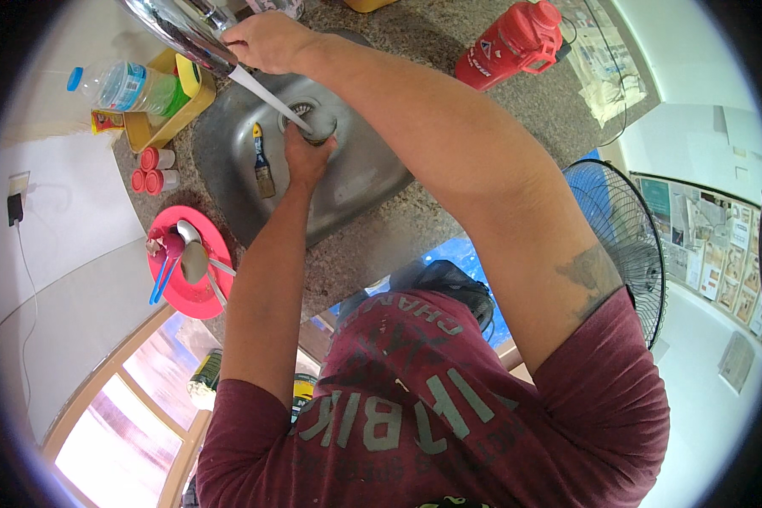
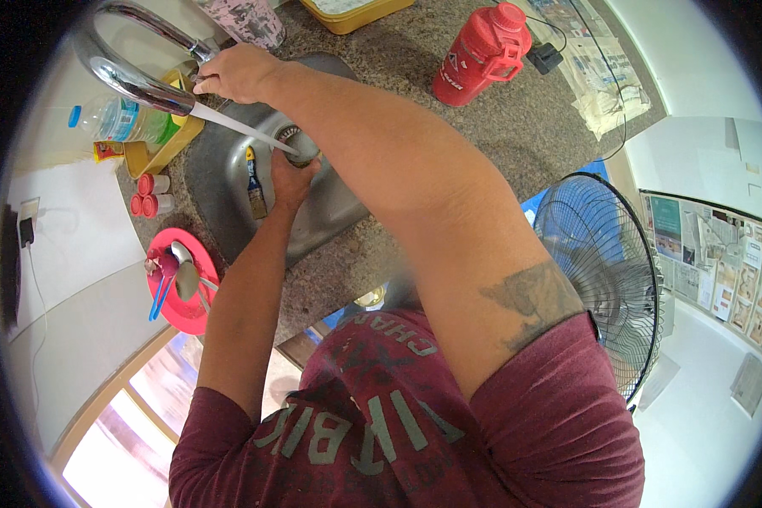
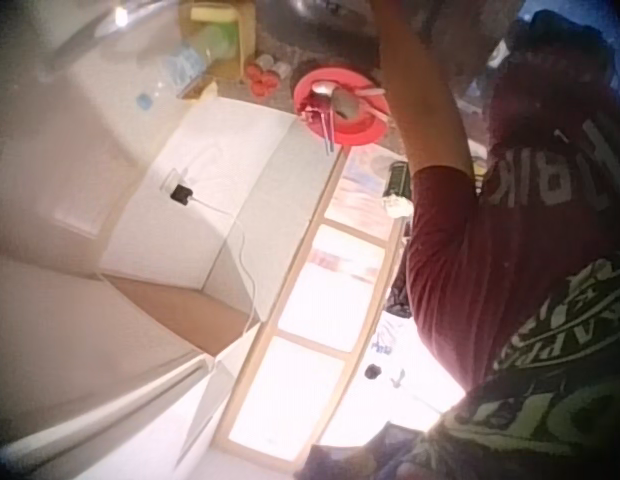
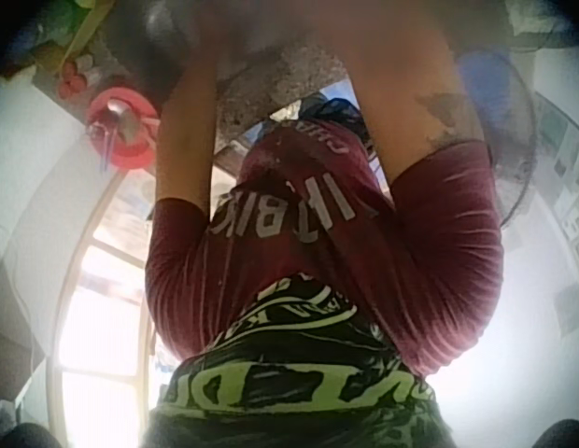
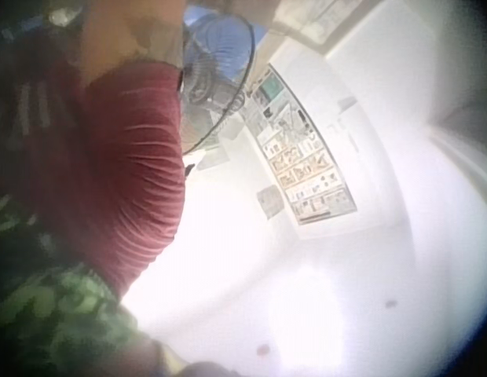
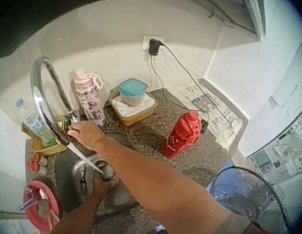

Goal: The person rinses a small paint can under running water in a kitchen sink, then moves to a workbench to scrape the inside of the can with a utility knife. They also wipe the can's exterior with a cloth.

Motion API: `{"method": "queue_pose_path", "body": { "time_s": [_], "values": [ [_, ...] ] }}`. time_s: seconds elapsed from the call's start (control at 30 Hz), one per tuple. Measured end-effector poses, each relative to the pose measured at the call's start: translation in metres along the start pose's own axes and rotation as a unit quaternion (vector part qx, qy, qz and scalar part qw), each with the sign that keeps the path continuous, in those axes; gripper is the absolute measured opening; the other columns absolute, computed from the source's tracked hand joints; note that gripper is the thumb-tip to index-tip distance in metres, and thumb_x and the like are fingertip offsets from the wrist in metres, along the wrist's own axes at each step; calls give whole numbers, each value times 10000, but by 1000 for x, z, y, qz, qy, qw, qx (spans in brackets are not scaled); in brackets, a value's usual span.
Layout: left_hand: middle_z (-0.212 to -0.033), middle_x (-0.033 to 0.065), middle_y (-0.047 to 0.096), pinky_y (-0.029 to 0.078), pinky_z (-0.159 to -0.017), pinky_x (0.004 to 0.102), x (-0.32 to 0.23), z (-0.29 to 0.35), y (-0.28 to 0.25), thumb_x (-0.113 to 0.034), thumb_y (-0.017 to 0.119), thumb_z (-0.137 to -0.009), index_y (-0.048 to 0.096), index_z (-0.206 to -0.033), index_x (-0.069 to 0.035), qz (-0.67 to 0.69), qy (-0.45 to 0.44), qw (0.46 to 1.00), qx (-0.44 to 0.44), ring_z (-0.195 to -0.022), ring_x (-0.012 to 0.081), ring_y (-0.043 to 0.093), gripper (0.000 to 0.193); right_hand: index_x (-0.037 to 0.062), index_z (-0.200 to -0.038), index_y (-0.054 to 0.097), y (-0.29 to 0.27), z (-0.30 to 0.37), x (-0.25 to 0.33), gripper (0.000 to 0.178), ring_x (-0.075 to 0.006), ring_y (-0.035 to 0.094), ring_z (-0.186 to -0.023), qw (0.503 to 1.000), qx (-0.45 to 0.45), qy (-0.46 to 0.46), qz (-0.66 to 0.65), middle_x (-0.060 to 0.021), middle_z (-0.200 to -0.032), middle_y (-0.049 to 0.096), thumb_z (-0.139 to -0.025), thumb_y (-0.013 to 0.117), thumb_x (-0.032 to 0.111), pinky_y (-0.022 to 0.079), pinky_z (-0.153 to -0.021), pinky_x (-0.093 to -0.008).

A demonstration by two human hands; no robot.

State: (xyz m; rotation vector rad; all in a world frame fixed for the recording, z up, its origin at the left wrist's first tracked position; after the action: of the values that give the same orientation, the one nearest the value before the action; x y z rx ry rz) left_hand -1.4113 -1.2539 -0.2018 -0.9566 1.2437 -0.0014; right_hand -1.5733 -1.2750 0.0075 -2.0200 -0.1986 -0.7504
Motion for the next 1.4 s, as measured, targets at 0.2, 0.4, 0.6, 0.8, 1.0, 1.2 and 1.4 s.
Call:
{"method": "queue_pose_path", "body": {
  "time_s": [0.2, 0.4, 0.6, 0.8, 1.0, 1.2, 1.4],
  "values": [
    [-1322, 256, 621, 484, -1061, 452, 28, -6, 13, -252, 931, -712, 513, -1373, 77, 47, -87, 995, -20, -1237, 398, 609, 849, 163, -1174, 752, 10, -4, -5, 451, -399, 705, -995, 1000, 14, -1, -9, -190, -1064, 746, -996, 584, 543, 556, -898, -485],
    [-1208, 247, 693, 518, -1021, 431, 19, -2, 6, -255, 917, -724, 539, -1352, 100, 107, -35, 993, -35, -1137, 388, 673, 814, 169, -1174, 757, 26, -12, -13, 449, -392, 704, -1010, 999, 29, 0, -19, -182, -1074, 747, -994, 586, 542, 557, -905, -476],
    [-1237, 260, 685, 520, -1010, 424, 6, -5, 4, -263, 922, -720, 568, -1321, 92, 16, -15, 999, 49, -1143, 396, 671, 783, 181, -1198, 755, 23, -14, -15, 438, -383, 705, -1029, 1000, -7, -24, -13, -163, -1110, 750, -1000, 584, 533, 559, -919, -470],
    [-1217, 270, 689, 511, -1021, 445, 40, -1, 5, -302, 932, -709, 568, -1330, 84, 16, -99, 995, -29, -1147, 417, 667, 817, 178, -1238, 742, 26, -10, -16, 452, -387, 707, -1021, 1000, -2, -11, -7, -178, -1118, 745, -1005, 580, 530, 556, -927, -476],
    [-1304, 293, 643, 488, -1054, 465, 50, -5, 9, -378, 914, -740, 557, -1327, 107, 78, -128, 988, 32, -1237, 408, 621, 841, 169, -1217, 747, 28, -12, -18, 449, -391, 709, -1007, 1000, 0, -25, 2, -182, -1096, 748, -1004, 580, 527, 555, -920, -480],
    [-1346, 298, 616, 476, -1072, 446, 37, -4, 8, -399, 928, -726, 547, -1351, 113, -100, -57, 992, 54, -1248, 397, 615, 893, 178, -1193, 753, 26, -16, -15, 435, -389, 708, -1002, 1000, 4, -27, 8, -174, -1072, 750, -1000, 583, 528, 557, -910, -477],
    [-1367, 304, 611, 483, -1083, 404, 25, 1, -7, -361, 937, -710, 303, -1546, 114, 4, -8, 1000, -4, -1242, 394, 634, 1152, 188, -1209, 743, 24, -13, -15, 430, -396, 703, -1006, 1000, 15, -15, -10, -180, -1066, 747, -1002, 579, 526, 552, -903, -492]
  ]
}}
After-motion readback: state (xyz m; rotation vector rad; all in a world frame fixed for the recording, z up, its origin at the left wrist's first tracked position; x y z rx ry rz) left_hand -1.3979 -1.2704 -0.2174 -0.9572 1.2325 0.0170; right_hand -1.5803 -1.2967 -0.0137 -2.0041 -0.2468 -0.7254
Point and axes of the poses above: each hand's wrist, its own z-axis away from the middle knuckle, its own y-axis out of the palm, x = y × z, the point moved 5 cm from there along -z, towards the middle knuckle
